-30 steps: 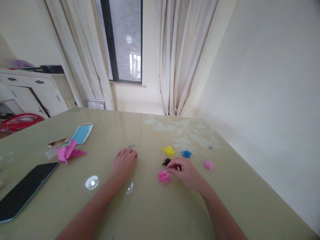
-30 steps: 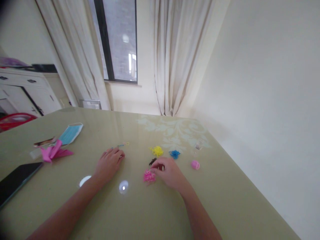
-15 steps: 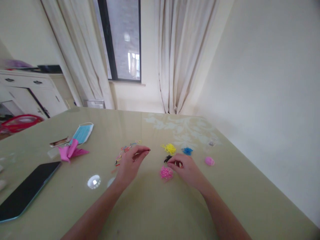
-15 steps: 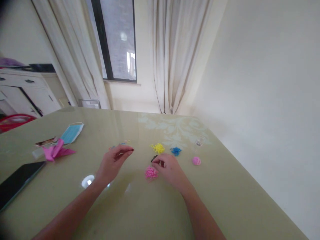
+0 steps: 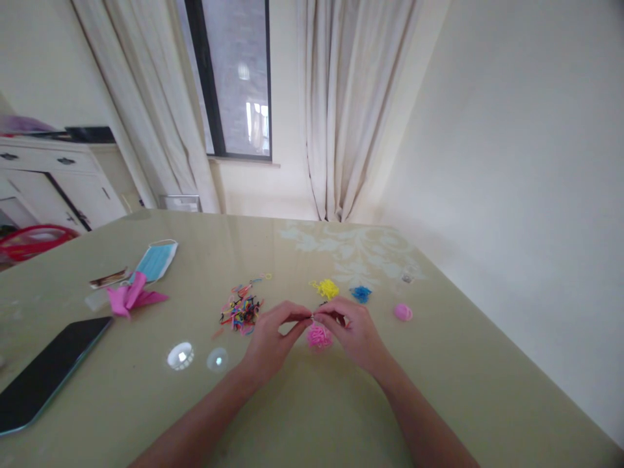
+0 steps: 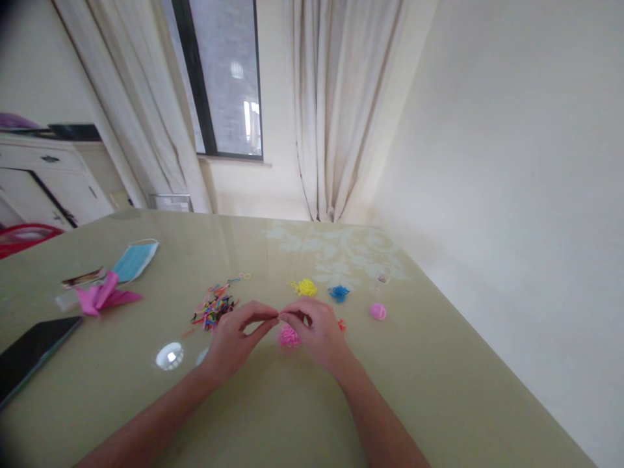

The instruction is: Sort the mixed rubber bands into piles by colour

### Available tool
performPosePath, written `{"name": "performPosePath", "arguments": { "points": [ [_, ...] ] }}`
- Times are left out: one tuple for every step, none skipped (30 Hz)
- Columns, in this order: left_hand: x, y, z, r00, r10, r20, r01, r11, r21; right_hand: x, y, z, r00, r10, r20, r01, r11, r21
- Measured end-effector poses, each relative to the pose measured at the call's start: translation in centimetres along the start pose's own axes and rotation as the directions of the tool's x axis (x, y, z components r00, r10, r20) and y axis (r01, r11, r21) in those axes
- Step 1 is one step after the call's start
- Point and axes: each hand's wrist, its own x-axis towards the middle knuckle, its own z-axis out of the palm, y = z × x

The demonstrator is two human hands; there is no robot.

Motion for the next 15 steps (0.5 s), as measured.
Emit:
{"name": "performPosePath", "arguments": {
  "points": [
    [0.0, 0.1, 0.0, 1.000, -0.021, 0.004, 0.021, 1.000, -0.004, 0.0, 0.0, 0.0, 1.000, 0.014, -0.009, -0.014, 1.000, -0.001],
    [0.0, 0.2, -0.1, 0.999, -0.039, 0.010, 0.040, 0.999, -0.006, 0.0, 0.0, 0.0, 0.999, 0.030, -0.015, -0.030, 1.000, 0.002],
    [0.1, 0.2, -0.1, 0.998, -0.055, 0.013, 0.055, 0.998, -0.006, 0.0, 0.0, -0.1, 0.999, 0.045, -0.014, -0.045, 0.999, 0.007],
    [0.0, 0.3, -0.1, 0.998, -0.069, 0.016, 0.069, 0.998, -0.005, 0.0, 0.0, 0.0, 0.998, 0.060, -0.007, -0.060, 0.998, 0.014],
    [0.0, 0.3, -0.1, 0.997, -0.079, 0.015, 0.080, 0.997, -0.005, 0.0, 0.0, 0.0, 0.998, 0.069, 0.004, -0.069, 0.997, 0.025],
    [0.0, 0.4, -0.1, 0.996, -0.087, 0.010, 0.087, 0.996, -0.004, -0.1, 0.0, 0.0, 0.997, 0.071, 0.014, -0.072, 0.997, 0.039],
    [-0.1, 0.4, -0.1, 0.996, -0.091, 0.003, 0.091, 0.996, -0.001, -0.1, 0.0, 0.1, 0.998, 0.067, 0.020, -0.068, 0.996, 0.051],
    [-0.2, 0.5, 0.0, 0.996, -0.092, -0.003, 0.092, 0.996, 0.002, -0.2, 0.0, 0.1, 0.998, 0.055, 0.020, -0.056, 0.997, 0.060],
    [-0.3, 0.5, 0.1, 0.996, -0.090, -0.007, 0.090, 0.996, 0.007, -0.2, 0.0, 0.1, 0.999, 0.041, 0.013, -0.041, 0.997, 0.061],
    [-0.3, 0.5, 0.1, 0.996, -0.084, -0.009, 0.084, 0.996, 0.011, -0.2, 0.1, 0.2, 1.000, 0.026, 0.003, -0.026, 0.998, 0.055],
    [-0.3, 0.4, 0.2, 0.997, -0.076, -0.002, 0.076, 0.997, 0.016, -0.2, 0.1, 0.2, 1.000, 0.014, -0.007, -0.014, 0.999, 0.044],
    [-0.3, 0.2, 0.2, 0.998, -0.065, 0.013, 0.065, 0.998, 0.025, -0.2, 0.1, 0.2, 1.000, 0.008, -0.017, -0.007, 0.999, 0.032],
    [-0.1, 0.0, 0.1, 0.998, -0.057, 0.027, 0.056, 0.997, 0.044, -0.2, 0.2, 0.1, 1.000, 0.005, -0.031, -0.005, 1.000, 0.024],
    [0.1, -0.4, -0.2, 0.998, -0.053, 0.035, 0.050, 0.996, 0.080, -0.1, 0.2, 0.0, 0.999, 0.007, -0.050, -0.006, 1.000, 0.022],
    [0.4, -0.9, -0.6, 0.998, -0.053, 0.038, 0.047, 0.989, 0.138, -0.1, 0.3, -0.1, 0.997, 0.013, -0.074, -0.011, 0.999, 0.030]
  ]
}}
